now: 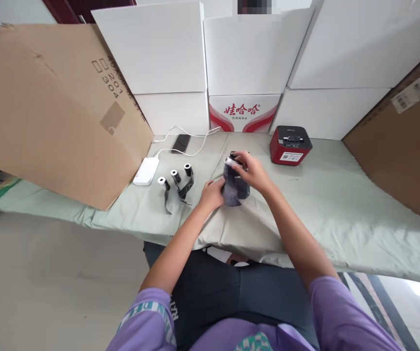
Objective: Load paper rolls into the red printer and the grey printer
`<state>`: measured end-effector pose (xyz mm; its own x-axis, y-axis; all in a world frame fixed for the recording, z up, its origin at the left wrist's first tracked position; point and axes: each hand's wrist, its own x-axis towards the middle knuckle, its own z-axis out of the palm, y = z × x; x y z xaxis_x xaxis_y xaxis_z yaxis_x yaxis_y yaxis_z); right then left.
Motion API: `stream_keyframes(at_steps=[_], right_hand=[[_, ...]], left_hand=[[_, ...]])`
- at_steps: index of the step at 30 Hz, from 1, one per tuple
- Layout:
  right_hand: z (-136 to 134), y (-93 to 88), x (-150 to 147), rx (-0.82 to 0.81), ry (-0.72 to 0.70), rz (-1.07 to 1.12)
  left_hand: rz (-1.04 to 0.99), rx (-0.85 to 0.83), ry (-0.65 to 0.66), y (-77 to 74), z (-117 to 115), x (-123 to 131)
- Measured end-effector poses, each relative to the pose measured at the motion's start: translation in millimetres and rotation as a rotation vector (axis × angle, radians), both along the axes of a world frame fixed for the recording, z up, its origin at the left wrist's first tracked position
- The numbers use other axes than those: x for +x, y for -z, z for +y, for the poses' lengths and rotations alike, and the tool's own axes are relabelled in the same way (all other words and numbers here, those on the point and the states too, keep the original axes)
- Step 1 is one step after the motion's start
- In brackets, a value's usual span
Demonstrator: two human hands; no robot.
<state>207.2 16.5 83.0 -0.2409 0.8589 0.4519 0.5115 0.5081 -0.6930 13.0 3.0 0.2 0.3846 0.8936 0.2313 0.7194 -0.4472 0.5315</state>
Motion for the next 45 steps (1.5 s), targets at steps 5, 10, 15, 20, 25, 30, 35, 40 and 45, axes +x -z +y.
stream_keyframes(at_steps=[5, 10, 15, 20, 25, 30, 35, 40, 45], right_hand=[[7.3, 48.6, 23.0, -0.012, 0.183, -0.221], [9.5, 52.7, 15.7, -0.045, 0.213, -0.266], [9.5, 56.4, 15.0, -0.064, 0.229, -0.27], [21.9, 66.0, 17.9, 0.011, 0.413, -0.121], [37.9, 74.5, 28.9, -0.129, 0.312, 0.178], [34.5, 72.6, 40.4, -0.145, 0.122, 0.285], [23.9, 71.7, 48.6, -0.288, 0.052, 0.12], [23.4, 68.6, 50.7, -0.451, 0.006, 0.103], [19.1, 63.9, 51.1, -0.584, -0.041, 0.132]], left_hand=[[0.028, -0.022, 0.01, 0.9, -0.9, -0.5], [0.05, -0.014, 0.017, 0.7, -1.9, -1.9], [0.065, 0.006, 0.011, 3.0, -1.4, -1.6], [0.088, -0.006, -0.029, 4.1, -1.0, -0.2], [0.066, 0.022, 0.026, 4.8, 0.2, -2.4], [0.075, 0.018, 0.019, 3.4, -0.3, -2.3], [0.078, 0.002, 0.01, 1.4, -1.9, -1.3], [0.065, 0.03, 0.034, 0.4, -4.6, -3.3], [0.055, 0.133, 0.119, 0.4, -5.9, -5.0]])
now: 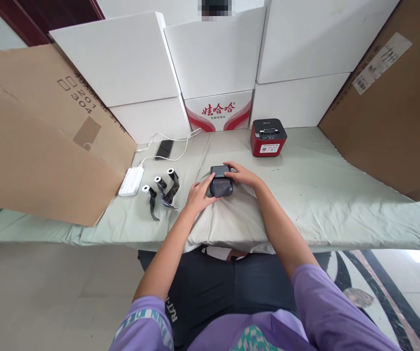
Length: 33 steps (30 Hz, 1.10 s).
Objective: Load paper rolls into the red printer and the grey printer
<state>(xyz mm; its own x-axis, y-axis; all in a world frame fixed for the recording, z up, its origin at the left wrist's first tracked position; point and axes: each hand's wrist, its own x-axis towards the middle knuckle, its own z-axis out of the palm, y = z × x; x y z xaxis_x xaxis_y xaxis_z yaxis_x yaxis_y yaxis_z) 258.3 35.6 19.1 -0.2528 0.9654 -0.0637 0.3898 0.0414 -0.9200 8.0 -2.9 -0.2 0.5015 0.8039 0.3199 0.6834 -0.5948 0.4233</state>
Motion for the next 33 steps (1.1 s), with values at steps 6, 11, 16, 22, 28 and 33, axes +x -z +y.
stream_keyframes(at_steps=[6, 11, 16, 22, 28, 33], right_hand=[[-1.0, 0.8, -3.4, 0.028, 0.012, 0.033], [0.1, -0.2, -6.4, 0.081, 0.058, 0.052], [-4.2, 4.6, -10.1, 0.087, 0.098, 0.119], [-5.5, 12.3, -19.3, 0.167, 0.202, 0.037], [-5.3, 19.6, -22.1, 0.244, 0.241, -0.046], [-9.3, 15.6, -24.9, 0.279, 0.233, -0.052]], left_hand=[[0.008, -0.032, -0.06, -4.7, 0.8, 0.2], [-0.004, -0.027, -0.073, -5.3, -1.0, 1.3], [0.004, 0.0, -0.061, -0.9, -1.4, 1.1], [0.033, -0.01, -0.064, -0.4, 0.2, -1.7], [0.054, -0.02, -0.085, 3.4, 2.5, -0.3], [0.072, -0.062, -0.127, 2.9, 3.3, 0.3]])
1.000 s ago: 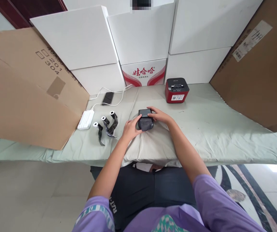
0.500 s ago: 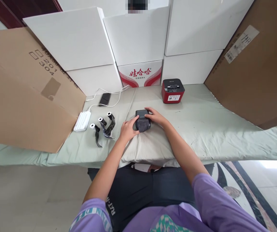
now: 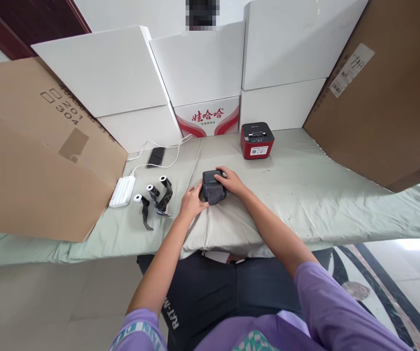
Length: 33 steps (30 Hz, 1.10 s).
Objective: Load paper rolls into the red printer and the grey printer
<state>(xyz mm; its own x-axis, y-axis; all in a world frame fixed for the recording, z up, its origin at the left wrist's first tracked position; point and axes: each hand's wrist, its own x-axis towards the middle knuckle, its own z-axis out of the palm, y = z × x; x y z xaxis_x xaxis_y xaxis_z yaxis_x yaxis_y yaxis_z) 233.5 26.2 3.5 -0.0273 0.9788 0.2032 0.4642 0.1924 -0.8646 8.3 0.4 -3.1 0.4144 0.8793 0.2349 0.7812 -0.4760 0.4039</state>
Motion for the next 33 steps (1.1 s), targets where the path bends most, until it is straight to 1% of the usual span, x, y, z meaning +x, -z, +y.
stream_keyframes(at_steps=[3, 5, 7, 8, 11, 13, 14, 16, 18, 20, 23, 26, 28, 29, 31, 33], right_hand=[[-9.9, -12.7, 12.2, 0.003, -0.032, -0.053], [-21.3, -23.6, 33.5, 0.026, -0.039, -0.077], [-35.0, -33.6, 65.7, 0.04, -0.026, -0.078], [-42.0, -37.6, 84.7, 0.037, -0.009, -0.08], [-59.2, -45.0, 144.1, 0.006, 0.071, -0.101], [-65.1, -46.5, 177.2, -0.014, 0.121, -0.11], [-66.4, -46.6, 189.9, -0.028, 0.137, -0.107], [-66.6, -45.3, 206.9, -0.072, 0.154, -0.097], [-65.4, -42.2, 214.4, -0.12, 0.156, -0.1], [-64.3, -37.5, 217.3, -0.143, 0.145, -0.112], [-60.9, -29.6, 223.7, -0.166, 0.144, -0.097], [-46.3, -24.8, 237.0, -0.136, 0.258, -0.027], [-27.6, -25.7, 246.0, -0.097, 0.332, 0.046], [-16.1, -27.6, 249.2, -0.092, 0.347, 0.08], [8.1, -33.5, 251.4, -0.115, 0.338, 0.133], [30.5, -40.4, 248.3, -0.151, 0.275, 0.175]], left_hand=[[0.0, -0.011, 0.014, -6.7, -4.5, 8.7], [-0.006, -0.017, 0.052, -13.8, -10.5, 26.9], [-0.026, -0.018, 0.101, -21.9, -18.5, 58.0], [-0.038, -0.02, 0.127, -25.7, -22.9, 77.8], [-0.066, -0.079, 0.132, -33.6, -35.2, 143.9], [-0.063, -0.126, 0.162, -34.2, -40.3, 183.0], [-0.063, -0.134, 0.171, -32.8, -41.8, 198.7], [-0.053, -0.146, 0.183, -27.3, -43.5, 220.7], [-0.04, -0.157, 0.176, -19.9, -44.8, 231.3], [-0.031, -0.16, 0.166, -13.5, -46.0, 232.7], [-0.013, -0.134, 0.193, -10.1, -44.5, 223.0], [0.008, -0.177, 0.268, -12.6, -32.3, 208.0], [-0.057, -0.248, 0.281, -14.7, -14.9, 202.6], [-0.132, -0.285, 0.261, -15.6, -2.9, 203.0], [-0.357, -0.348, 0.168, -17.2, 27.3, 211.4], [-0.617, -0.396, 0.03, -19.8, 63.3, 228.3]])
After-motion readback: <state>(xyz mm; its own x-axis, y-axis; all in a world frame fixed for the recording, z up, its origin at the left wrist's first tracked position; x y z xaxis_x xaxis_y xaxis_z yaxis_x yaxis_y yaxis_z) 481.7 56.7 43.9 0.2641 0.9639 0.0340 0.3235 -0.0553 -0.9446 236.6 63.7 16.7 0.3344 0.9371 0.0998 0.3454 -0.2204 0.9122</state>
